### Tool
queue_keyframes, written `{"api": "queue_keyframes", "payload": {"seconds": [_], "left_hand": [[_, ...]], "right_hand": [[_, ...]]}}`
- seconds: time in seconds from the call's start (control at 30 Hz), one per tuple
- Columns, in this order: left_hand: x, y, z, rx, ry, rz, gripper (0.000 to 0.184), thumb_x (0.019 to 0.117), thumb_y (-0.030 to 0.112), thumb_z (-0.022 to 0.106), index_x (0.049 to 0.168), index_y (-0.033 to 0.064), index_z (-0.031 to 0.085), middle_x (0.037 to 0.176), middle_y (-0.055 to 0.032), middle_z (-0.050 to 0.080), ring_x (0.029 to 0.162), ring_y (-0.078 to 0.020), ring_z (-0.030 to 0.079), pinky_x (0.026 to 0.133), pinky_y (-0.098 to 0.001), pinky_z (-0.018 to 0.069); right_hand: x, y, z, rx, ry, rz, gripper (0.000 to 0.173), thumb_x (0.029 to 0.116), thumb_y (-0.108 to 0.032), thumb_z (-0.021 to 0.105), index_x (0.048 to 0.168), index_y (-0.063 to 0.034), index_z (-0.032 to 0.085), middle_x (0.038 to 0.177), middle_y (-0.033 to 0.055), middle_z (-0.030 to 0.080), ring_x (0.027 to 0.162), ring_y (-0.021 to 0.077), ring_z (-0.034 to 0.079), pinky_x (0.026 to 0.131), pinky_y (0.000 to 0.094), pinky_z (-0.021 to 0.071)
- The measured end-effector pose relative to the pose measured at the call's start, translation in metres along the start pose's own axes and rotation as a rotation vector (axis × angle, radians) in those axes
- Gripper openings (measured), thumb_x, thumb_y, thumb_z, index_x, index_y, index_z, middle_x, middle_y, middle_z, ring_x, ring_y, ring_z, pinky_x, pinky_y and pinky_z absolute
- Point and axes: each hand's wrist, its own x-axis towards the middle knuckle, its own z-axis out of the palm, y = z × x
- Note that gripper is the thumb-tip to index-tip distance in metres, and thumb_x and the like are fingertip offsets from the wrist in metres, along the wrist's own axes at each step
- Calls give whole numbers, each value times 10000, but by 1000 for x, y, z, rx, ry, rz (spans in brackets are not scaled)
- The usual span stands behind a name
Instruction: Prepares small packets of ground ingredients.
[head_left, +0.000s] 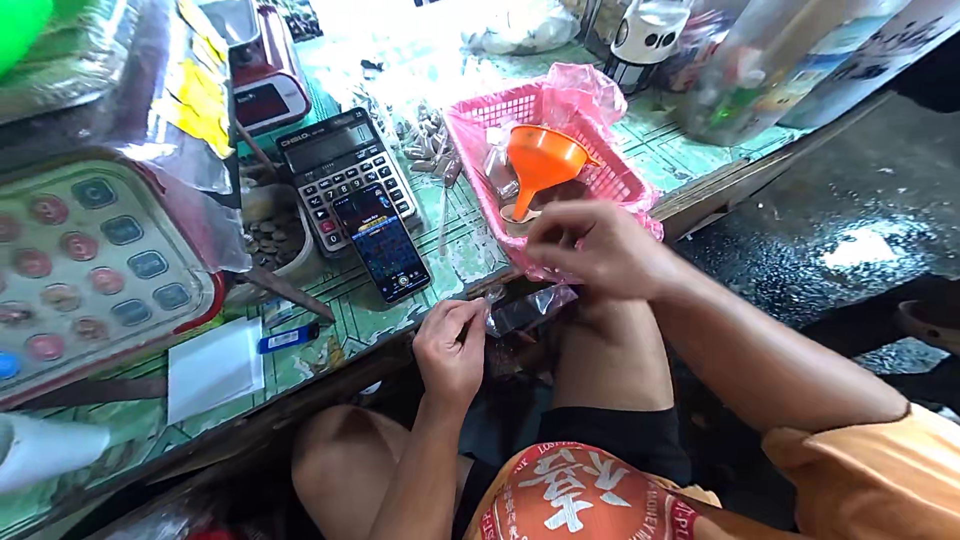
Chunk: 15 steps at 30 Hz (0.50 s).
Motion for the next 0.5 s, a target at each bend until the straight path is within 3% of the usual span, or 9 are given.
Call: {"api": "queue_keyframes", "payload": {"seconds": [0.1, 0.2, 0.23, 0.27, 0.33, 0.4, 0.5], "left_hand": [[-2, -9, 1, -2, 44, -1, 88, 905, 63, 737, 957, 19, 793, 915, -65, 741, 887, -100, 702, 828, -243, 596], [-3, -12, -1, -18, 58, 8, 84, 897, 38, 741, 960, 8, 788, 920, -73, 743, 892, -112, 708, 836, -254, 604], [-3, -13, -2, -25, 59, 7, 81, 896, 36, 742, 957, 9, 787, 922, -71, 744, 892, -112, 710, 832, -255, 606], [-3, -13, -2, -35, 62, 4, 76, 895, 31, 740, 951, 6, 785, 918, -70, 743, 887, -112, 709, 826, -257, 607], [-4, -15, -3, -48, 66, -3, 70, 897, 25, 738, 946, 1, 781, 912, -71, 739, 881, -113, 707, 823, -257, 608], [-5, -18, -3, -39, 67, -10, 81, 911, 32, 728, 959, -4, 781, 914, -71, 737, 882, -108, 704, 829, -251, 604], [-6, -21, -3, -20, 59, -20, 97, 929, 37, 709, 976, -2, 784, 918, -73, 732, 883, -106, 698, 837, -247, 597]], "right_hand": [[30, 18, -34, -241, 214, 200, 235, 957, -201, 685, 1170, -102, 695, 1094, 74, 707, 808, 179, 689, 728, 434, 594], [57, 48, -57, -374, 164, 438, 479, 975, -338, 666, 1393, -123, 574, 1332, 139, 637, 1055, 334, 673, 914, 631, 509], [62, 59, -60, -374, 114, 478, 488, 985, -378, 651, 1393, -121, 574, 1320, 146, 649, 1134, 355, 656, 962, 660, 484], [66, 68, -61, -360, 67, 503, 436, 999, -389, 635, 1339, -117, 608, 1246, 144, 678, 1127, 349, 660, 957, 662, 485], [66, 79, -59, -349, 2, 514, 313, 1017, -380, 617, 1136, -99, 685, 1016, 146, 702, 960, 336, 680, 832, 648, 511], [63, 78, -59, -356, -8, 481, 278, 1021, -362, 615, 996, -95, 686, 884, 136, 683, 842, 328, 673, 740, 638, 510], [50, 51, -63, -378, 121, 391, 250, 1016, -342, 619, 1037, -104, 693, 922, 140, 702, 842, 331, 699, 756, 658, 532]]}}
